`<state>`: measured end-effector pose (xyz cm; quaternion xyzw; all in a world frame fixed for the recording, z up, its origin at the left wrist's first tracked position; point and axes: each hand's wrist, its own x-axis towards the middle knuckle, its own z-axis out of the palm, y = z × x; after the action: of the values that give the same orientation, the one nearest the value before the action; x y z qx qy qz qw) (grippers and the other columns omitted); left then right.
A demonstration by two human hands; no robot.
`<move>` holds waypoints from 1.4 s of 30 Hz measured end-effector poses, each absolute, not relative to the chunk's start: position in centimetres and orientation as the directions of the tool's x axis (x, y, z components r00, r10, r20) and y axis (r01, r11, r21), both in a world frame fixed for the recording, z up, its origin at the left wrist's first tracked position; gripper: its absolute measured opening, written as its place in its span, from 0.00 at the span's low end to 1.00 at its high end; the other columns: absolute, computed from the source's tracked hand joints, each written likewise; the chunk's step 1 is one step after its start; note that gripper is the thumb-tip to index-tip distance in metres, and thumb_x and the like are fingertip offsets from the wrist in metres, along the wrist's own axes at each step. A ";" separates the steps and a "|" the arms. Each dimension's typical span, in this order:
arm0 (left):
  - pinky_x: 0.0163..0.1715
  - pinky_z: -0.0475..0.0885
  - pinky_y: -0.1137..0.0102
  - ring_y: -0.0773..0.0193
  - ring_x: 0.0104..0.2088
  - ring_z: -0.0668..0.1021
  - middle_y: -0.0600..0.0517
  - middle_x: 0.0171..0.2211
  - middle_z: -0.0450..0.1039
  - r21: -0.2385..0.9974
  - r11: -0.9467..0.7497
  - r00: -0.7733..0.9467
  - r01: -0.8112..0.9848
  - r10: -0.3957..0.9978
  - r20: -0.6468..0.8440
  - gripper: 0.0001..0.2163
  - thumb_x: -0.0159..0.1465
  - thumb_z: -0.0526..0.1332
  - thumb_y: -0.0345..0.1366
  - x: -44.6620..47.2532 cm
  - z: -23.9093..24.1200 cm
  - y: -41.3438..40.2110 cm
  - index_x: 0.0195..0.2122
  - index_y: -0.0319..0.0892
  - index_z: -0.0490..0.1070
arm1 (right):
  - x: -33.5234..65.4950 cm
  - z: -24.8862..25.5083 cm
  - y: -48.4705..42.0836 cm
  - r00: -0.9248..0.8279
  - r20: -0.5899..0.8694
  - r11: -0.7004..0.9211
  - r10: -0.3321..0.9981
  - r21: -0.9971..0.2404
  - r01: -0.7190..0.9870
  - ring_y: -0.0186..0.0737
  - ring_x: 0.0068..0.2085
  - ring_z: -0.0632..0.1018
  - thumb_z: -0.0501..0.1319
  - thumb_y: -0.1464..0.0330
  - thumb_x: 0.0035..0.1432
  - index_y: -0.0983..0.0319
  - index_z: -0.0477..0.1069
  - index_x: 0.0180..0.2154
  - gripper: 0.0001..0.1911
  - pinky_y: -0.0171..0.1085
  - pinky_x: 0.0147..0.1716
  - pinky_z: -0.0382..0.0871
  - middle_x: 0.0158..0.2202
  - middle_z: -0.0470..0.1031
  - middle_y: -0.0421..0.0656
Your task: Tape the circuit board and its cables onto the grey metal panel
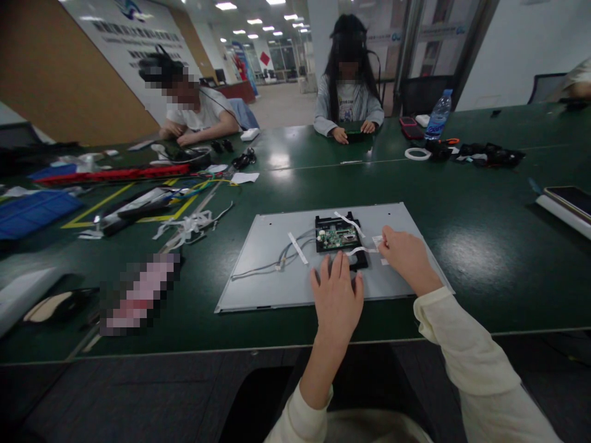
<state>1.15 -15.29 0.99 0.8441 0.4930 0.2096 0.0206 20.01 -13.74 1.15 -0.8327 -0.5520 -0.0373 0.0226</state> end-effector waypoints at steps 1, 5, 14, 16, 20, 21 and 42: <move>0.59 0.55 0.45 0.48 0.61 0.61 0.46 0.61 0.63 0.240 -0.512 0.425 0.825 0.841 0.334 0.21 0.67 0.49 0.40 1.1 1.0 -15.3 0.59 0.40 0.63 | 20.1 1.1 -13.8 0.391 0.103 -0.393 0.914 -0.011 0.920 0.41 0.30 0.74 0.51 0.64 0.62 0.60 0.67 0.38 0.09 0.35 0.25 0.49 0.28 0.74 0.44; 0.60 0.55 0.46 0.48 0.61 0.61 0.45 0.61 0.62 0.230 -0.518 0.433 0.824 0.837 0.334 0.21 0.67 0.49 0.40 1.0 1.0 -15.2 0.59 0.39 0.62 | 20.1 1.1 -13.7 0.321 0.200 -0.287 0.926 -0.183 0.940 0.39 0.33 0.74 0.52 0.64 0.62 0.60 0.67 0.37 0.09 0.34 0.29 0.57 0.32 0.75 0.44; 0.60 0.56 0.48 0.50 0.62 0.61 0.42 0.60 0.62 0.250 -0.512 0.424 0.822 0.843 0.331 0.23 0.66 0.51 0.39 0.8 1.4 -15.3 0.61 0.36 0.57 | 19.6 0.3 -13.4 0.067 0.355 0.059 0.933 -0.333 0.941 0.45 0.54 0.68 0.52 0.60 0.63 0.62 0.66 0.50 0.18 0.43 0.55 0.60 0.54 0.67 0.51; 0.60 0.56 0.48 0.50 0.61 0.61 0.41 0.60 0.61 0.250 -0.514 0.423 0.821 0.841 0.338 0.24 0.66 0.52 0.39 0.7 1.4 -15.3 0.62 0.36 0.57 | 19.9 -0.2 -13.2 0.063 0.374 0.081 0.925 -0.356 0.931 0.46 0.56 0.67 0.51 0.60 0.64 0.63 0.66 0.51 0.19 0.45 0.56 0.59 0.54 0.67 0.51; 0.60 0.56 0.48 0.50 0.62 0.61 0.41 0.61 0.60 0.265 -0.531 0.435 0.805 0.832 0.344 0.24 0.65 0.53 0.39 0.4 1.3 -15.3 0.62 0.37 0.56 | 20.5 -0.9 -12.9 0.057 0.409 0.123 0.911 -0.399 0.909 0.46 0.54 0.69 0.50 0.61 0.64 0.62 0.66 0.50 0.18 0.46 0.56 0.61 0.51 0.69 0.51; 0.60 0.56 0.47 0.50 0.62 0.61 0.41 0.61 0.60 0.273 -0.534 0.438 0.800 0.831 0.342 0.24 0.65 0.53 0.38 0.4 1.2 -15.3 0.62 0.37 0.56 | 20.6 -1.0 -12.9 0.057 0.409 0.127 0.911 -0.408 0.904 0.46 0.54 0.69 0.50 0.61 0.64 0.62 0.66 0.50 0.18 0.46 0.55 0.62 0.50 0.69 0.51; 0.61 0.53 0.44 0.47 0.65 0.54 0.40 0.64 0.53 0.587 -0.564 0.385 0.581 0.826 0.412 0.32 0.55 0.54 0.23 -0.5 1.5 -15.5 0.63 0.40 0.51 | 18.1 0.8 -14.8 -0.291 0.250 0.382 0.923 -0.528 0.759 0.54 0.68 0.39 0.63 0.48 0.51 0.52 0.57 0.62 0.40 0.57 0.63 0.44 0.70 0.36 0.43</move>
<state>-0.47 -15.46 1.48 0.8134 0.4325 0.3468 0.1764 18.10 -14.83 0.80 -0.5335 -0.7881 0.1559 0.2644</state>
